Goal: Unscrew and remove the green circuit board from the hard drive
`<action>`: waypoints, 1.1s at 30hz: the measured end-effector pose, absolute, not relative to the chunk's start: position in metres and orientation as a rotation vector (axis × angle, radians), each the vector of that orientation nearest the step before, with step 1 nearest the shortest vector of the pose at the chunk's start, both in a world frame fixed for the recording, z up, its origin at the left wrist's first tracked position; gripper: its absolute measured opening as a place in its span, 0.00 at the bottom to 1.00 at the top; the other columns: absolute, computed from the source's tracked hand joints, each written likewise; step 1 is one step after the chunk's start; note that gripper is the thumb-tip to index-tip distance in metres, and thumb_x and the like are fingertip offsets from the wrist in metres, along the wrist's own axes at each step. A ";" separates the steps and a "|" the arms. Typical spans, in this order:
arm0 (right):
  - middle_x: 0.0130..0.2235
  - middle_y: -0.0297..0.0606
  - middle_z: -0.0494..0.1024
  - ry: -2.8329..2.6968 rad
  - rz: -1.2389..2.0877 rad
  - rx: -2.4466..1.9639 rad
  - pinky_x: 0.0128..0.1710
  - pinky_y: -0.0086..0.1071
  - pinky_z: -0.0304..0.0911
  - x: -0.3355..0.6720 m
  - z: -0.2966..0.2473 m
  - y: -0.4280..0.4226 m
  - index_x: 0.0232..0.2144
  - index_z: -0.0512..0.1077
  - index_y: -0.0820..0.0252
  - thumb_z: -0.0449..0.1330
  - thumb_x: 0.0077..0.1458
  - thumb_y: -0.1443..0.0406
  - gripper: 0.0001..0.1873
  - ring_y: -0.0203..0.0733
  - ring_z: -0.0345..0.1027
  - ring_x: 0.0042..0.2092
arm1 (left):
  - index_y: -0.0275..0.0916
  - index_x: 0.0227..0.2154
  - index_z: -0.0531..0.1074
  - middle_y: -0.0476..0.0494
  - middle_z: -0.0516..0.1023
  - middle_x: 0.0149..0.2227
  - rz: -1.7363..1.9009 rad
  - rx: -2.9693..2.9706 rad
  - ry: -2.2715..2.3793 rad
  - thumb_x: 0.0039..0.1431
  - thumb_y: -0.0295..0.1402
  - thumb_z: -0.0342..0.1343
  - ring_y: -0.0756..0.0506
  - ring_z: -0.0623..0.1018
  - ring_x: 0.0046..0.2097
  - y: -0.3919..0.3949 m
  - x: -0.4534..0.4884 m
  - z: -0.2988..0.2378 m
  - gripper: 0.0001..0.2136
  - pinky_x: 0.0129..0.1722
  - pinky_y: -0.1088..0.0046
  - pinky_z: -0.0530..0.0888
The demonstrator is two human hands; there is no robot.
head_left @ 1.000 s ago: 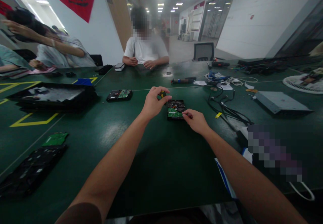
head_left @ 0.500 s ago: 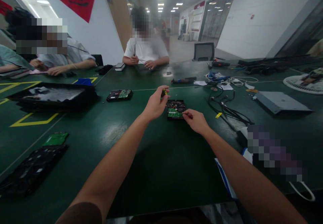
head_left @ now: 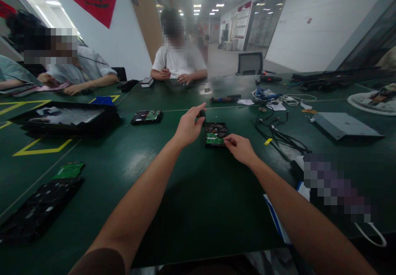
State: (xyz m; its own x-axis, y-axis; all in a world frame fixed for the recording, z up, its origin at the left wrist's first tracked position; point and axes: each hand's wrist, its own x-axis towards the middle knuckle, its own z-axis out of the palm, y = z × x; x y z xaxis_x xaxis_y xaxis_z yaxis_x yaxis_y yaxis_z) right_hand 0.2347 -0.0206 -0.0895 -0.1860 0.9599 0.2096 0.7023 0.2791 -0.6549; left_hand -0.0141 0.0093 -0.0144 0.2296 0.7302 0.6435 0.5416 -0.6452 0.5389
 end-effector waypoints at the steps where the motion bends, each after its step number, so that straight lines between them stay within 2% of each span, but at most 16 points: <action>1: 0.30 0.34 0.79 -1.960 0.566 -1.487 0.32 0.34 0.62 0.235 -0.090 -0.020 0.43 0.78 0.54 0.58 0.63 0.58 0.12 0.39 0.70 0.29 | 0.44 0.62 0.66 0.41 0.77 0.55 1.383 2.286 1.198 0.64 0.23 0.56 0.44 0.79 0.51 0.009 -0.014 -0.015 0.24 0.47 0.65 0.77; 5: 0.31 0.34 0.79 -1.960 0.551 -1.459 0.32 0.33 0.61 0.234 -0.090 -0.020 0.42 0.78 0.54 0.58 0.63 0.59 0.11 0.39 0.70 0.30 | 0.42 0.52 0.68 0.42 0.79 0.52 1.389 2.224 1.164 0.60 0.28 0.64 0.45 0.82 0.46 0.006 -0.011 -0.016 0.18 0.46 0.66 0.78; 9: 0.31 0.34 0.79 -1.960 0.540 -1.453 0.31 0.33 0.61 0.233 -0.089 -0.021 0.41 0.78 0.54 0.59 0.62 0.59 0.10 0.39 0.69 0.30 | 0.42 0.44 0.65 0.41 0.79 0.53 1.400 2.177 1.142 0.60 0.26 0.63 0.46 0.83 0.43 0.003 -0.007 -0.016 0.13 0.47 0.64 0.78; 17: 0.32 0.34 0.79 -1.972 0.520 -1.467 0.33 0.33 0.61 0.234 -0.089 -0.021 0.41 0.78 0.53 0.59 0.63 0.59 0.10 0.39 0.70 0.32 | 0.44 0.50 0.60 0.39 0.77 0.54 1.430 2.116 1.167 0.62 0.24 0.61 0.45 0.83 0.43 0.007 -0.006 -0.024 0.19 0.47 0.63 0.79; 24: 0.32 0.33 0.79 -1.974 0.530 -1.463 0.33 0.33 0.60 0.235 -0.089 -0.021 0.41 0.78 0.53 0.58 0.64 0.59 0.10 0.39 0.70 0.31 | 0.44 0.50 0.68 0.43 0.76 0.47 1.446 2.252 1.304 0.59 0.28 0.65 0.44 0.78 0.46 0.006 -0.009 -0.019 0.18 0.37 0.71 0.77; 28: 0.34 0.34 0.79 -1.988 0.512 -1.467 0.35 0.33 0.61 0.236 -0.089 -0.020 0.42 0.78 0.53 0.58 0.64 0.60 0.10 0.39 0.70 0.34 | 0.45 0.49 0.73 0.42 0.71 0.50 1.490 2.279 1.350 0.58 0.26 0.65 0.45 0.76 0.46 0.006 -0.011 -0.015 0.17 0.37 0.72 0.78; 33: 0.39 0.37 0.78 -2.075 0.359 -1.480 0.38 0.33 0.61 0.238 -0.088 -0.020 0.43 0.80 0.53 0.59 0.65 0.60 0.10 0.40 0.70 0.38 | 0.45 0.54 0.72 0.43 0.73 0.48 1.459 2.345 1.332 0.59 0.23 0.63 0.46 0.77 0.44 0.006 -0.010 -0.015 0.22 0.36 0.72 0.77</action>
